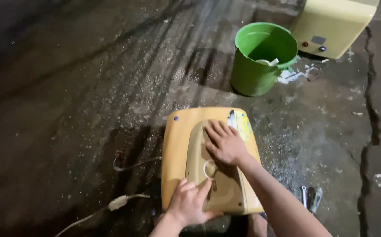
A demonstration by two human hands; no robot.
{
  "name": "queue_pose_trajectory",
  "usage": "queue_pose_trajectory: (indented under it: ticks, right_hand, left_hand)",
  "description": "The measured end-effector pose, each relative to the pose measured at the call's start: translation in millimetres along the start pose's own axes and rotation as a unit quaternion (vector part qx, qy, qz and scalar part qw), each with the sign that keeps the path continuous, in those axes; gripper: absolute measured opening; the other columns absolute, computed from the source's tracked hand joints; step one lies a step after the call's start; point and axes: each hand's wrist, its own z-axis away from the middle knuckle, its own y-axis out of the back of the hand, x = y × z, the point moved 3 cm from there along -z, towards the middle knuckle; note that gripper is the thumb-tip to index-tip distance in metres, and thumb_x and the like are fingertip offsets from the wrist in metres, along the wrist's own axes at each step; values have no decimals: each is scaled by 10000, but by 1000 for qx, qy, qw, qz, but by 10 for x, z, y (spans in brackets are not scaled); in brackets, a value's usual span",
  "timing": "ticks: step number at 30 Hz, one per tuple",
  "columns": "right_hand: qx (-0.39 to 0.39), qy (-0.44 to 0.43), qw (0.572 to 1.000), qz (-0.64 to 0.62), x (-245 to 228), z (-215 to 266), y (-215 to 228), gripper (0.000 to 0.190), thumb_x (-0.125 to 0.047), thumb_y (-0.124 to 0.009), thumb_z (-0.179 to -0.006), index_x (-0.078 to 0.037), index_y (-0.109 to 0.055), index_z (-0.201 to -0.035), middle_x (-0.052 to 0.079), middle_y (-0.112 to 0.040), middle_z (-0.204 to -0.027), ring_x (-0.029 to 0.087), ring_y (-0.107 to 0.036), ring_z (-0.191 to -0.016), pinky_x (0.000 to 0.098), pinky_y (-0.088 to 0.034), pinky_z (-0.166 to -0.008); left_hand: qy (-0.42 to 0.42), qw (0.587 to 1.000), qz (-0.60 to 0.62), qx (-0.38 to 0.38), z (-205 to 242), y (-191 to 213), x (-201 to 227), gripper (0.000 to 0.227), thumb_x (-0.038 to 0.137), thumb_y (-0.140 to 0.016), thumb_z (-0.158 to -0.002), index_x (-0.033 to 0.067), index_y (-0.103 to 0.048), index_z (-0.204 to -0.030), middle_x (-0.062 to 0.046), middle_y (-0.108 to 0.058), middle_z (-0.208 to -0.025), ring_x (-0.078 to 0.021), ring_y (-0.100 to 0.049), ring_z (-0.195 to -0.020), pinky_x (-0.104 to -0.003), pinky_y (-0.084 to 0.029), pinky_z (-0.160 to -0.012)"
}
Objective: Finalizing the assembly of a water heater by attaching the front cover and internal components using a screwdriver.
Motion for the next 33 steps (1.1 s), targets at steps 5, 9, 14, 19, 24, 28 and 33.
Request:
queue_pose_trajectory:
  ticks: [5, 9, 14, 19, 24, 28, 33]
  right_hand:
    - [5, -27, 999, -33, -8, -115, 79, 646, -559, -260, -1040, -221, -352, -1584, 61, -292, -1678, 332, -261, -1522, 512, -224, -1162]
    - [5, -43, 999, -32, -45, -174, 135, 633, -530, -258, -1048, -219, -344, -1593, 59, -273, -1684, 321, -230, -1540, 515, -192, -1192]
    - [22, -45, 998, -30, -29, -143, 114, 595, -493, -289, -1055, -223, -377, -1578, 55, -316, -1667, 323, -265, -1521, 520, -203, -1188]
    - [41, -22, 996, -71, 15, -127, 73, 572, -420, -285, -1072, -121, -406, -1544, 123, -338, -1651, 387, -280, -1507, 566, -204, -1190]
    - [43, 145, 983, -103, 497, -62, -88, 647, -399, -433, -1045, 42, -375, -1515, 295, -367, -1586, 472, -375, -1449, 531, -281, -1180]
    - [-104, 212, 970, -56, 473, 432, 309, 1113, -805, -310, -926, 58, -123, -1603, 398, -95, -1628, 494, -166, -1527, 517, -143, -1248]
    - [-273, 94, 954, 86, 12, 720, 383, 1127, -818, -253, -872, -83, 135, -1633, 294, 212, -1671, 413, 151, -1564, 517, 71, -1243]
  left_hand:
    - [-1, 1000, 19, -2, -121, 181, 105, 959, 807, -548, -886, -63, -646, -1276, -151, -693, -791, -332, -584, -645, -450, -433, -647]
    - [84, 983, 165, -1, -685, 693, 611, 352, 499, -606, -840, 148, -627, -828, -40, -649, -633, -284, -662, -622, -411, -480, -624]
    - [189, 900, 368, 138, -856, 176, 898, 530, 53, -796, -724, 112, -308, -526, 38, -315, -501, -63, -272, -526, -298, -258, -487]
    - [209, 927, 311, 22, -671, -365, 767, 441, 350, -631, -1000, 104, -473, -670, -128, -575, -566, -355, -615, -509, -477, -398, -473]
    - [128, 954, 255, 97, -588, -611, 763, 355, 278, -601, -1014, 117, -515, -709, -119, -575, -602, -311, -594, -511, -447, -432, -502]
    - [125, 965, 213, 89, -683, -419, 786, 400, 256, -548, -1028, 117, -436, -671, -89, -498, -526, -298, -552, -449, -423, -391, -458]
    - [145, 953, 227, 141, -688, -56, 840, 287, 189, -455, -1035, 68, -585, -810, -114, -580, -713, -345, -582, -619, -453, -413, -593]
